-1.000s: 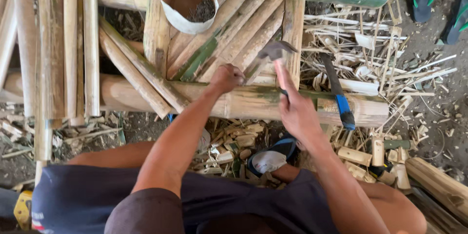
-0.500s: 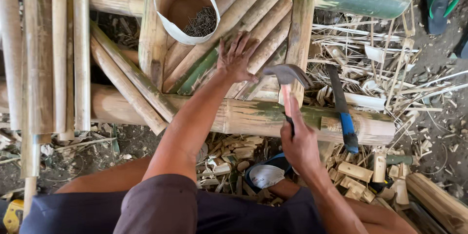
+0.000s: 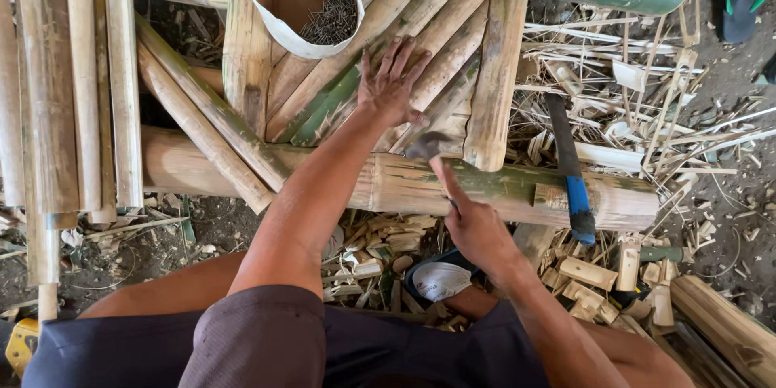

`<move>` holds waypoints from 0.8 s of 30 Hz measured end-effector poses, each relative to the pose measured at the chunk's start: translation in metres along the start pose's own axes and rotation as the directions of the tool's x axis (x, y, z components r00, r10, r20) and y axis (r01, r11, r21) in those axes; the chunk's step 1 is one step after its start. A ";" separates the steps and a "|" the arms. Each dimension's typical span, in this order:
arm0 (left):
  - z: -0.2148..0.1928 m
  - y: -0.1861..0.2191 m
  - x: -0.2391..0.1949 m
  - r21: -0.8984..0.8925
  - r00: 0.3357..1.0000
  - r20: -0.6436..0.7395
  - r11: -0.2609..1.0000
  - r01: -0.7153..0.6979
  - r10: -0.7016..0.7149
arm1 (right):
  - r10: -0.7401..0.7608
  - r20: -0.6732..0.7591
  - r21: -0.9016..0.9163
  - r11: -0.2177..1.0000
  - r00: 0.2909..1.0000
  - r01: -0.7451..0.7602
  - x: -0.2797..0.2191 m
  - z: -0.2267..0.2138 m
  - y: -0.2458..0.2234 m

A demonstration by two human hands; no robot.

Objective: The person assembles a bamboo structure by hammering nails into split bamboo slats and sawing bamboo pieces to fit. They repeatedly pick up nails, position slats, and drive nails with a hammer, then use a hand saw to trim bamboo segments.

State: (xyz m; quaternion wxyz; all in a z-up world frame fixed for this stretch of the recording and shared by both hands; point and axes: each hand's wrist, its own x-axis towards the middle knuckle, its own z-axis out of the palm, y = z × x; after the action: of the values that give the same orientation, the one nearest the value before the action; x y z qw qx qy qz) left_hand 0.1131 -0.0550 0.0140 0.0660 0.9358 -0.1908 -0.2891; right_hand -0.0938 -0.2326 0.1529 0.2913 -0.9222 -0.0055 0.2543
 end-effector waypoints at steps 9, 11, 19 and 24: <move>0.000 -0.001 0.000 0.008 0.999 0.032 1.000 -0.012 0.012 | -0.356 -0.364 -0.078 0.932 0.860 0.353 0.002 0.047 0.051; -0.002 -0.001 0.002 0.020 0.999 0.044 1.000 -0.009 0.008 | -0.222 -0.082 -0.203 0.958 0.972 0.201 0.009 0.060 0.060; 0.008 -0.001 0.004 -0.011 1.000 0.000 1.000 -0.009 0.009 | -0.342 -0.227 -0.267 0.922 0.912 0.279 0.011 0.088 0.093; 0.005 -0.001 0.007 0.015 1.000 0.025 1.000 0.000 0.000 | -0.345 -0.299 -0.186 0.936 0.890 0.300 0.013 0.090 0.094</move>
State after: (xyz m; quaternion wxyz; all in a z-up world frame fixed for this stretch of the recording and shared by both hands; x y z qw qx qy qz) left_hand 0.1156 -0.0571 0.0063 0.0567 0.9325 -0.1938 -0.2995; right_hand -0.1378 -0.2609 0.0332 0.2633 -0.9552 -0.1275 0.0448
